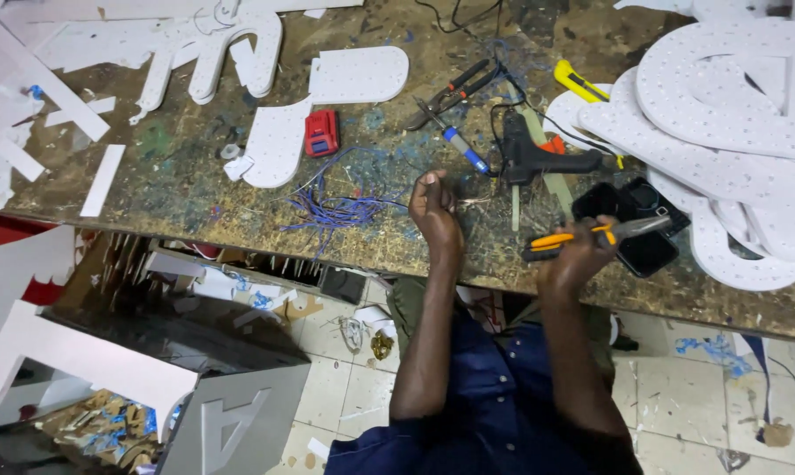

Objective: The person uses pliers to strip the insulation from multiple blue wires on a workbench. The person repeatedly picks up wires, strips them, and places them back on the table among other tools and white letter-shaped objects.

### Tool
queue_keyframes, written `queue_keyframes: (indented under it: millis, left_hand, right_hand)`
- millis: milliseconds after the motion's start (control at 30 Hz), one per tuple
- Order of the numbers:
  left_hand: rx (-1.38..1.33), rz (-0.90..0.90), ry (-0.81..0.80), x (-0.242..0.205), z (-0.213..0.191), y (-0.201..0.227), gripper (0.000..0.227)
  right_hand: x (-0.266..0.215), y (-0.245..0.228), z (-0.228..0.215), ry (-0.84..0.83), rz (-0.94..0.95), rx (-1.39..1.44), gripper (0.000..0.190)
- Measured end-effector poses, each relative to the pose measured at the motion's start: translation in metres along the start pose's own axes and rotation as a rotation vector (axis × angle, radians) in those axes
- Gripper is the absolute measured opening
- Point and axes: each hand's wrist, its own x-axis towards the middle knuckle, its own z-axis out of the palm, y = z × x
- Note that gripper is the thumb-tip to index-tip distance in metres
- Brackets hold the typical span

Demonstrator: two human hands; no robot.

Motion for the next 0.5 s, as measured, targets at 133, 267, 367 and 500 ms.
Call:
queue_keyframes:
  millis: [133,267,367,500]
  left_hand:
    - [0.161,-0.112,-0.176,-0.011,0.005,0.001,0.025]
    - [0.444,-0.180,-0.425,-0.016,0.011,-0.043,0.028]
    - [0.624,-0.156,-0.517,-0.020,0.033,-0.049,0.037]
    - [0.826,0.159,-0.513,-0.043,0.047,-0.009,0.077]
  right_hand:
    - [0.009,-0.016,-0.009,-0.036,-0.292,-0.080,0.045]
    - [-0.022,-0.019,-0.006,-0.093,-0.406,-0.184,0.048]
    - [-0.034,-0.017,-0.003,-0.213,-0.446,-0.290,0.046]
    - [-0.026,-0.008,-0.008,-0.376,-0.500,-0.401,0.045]
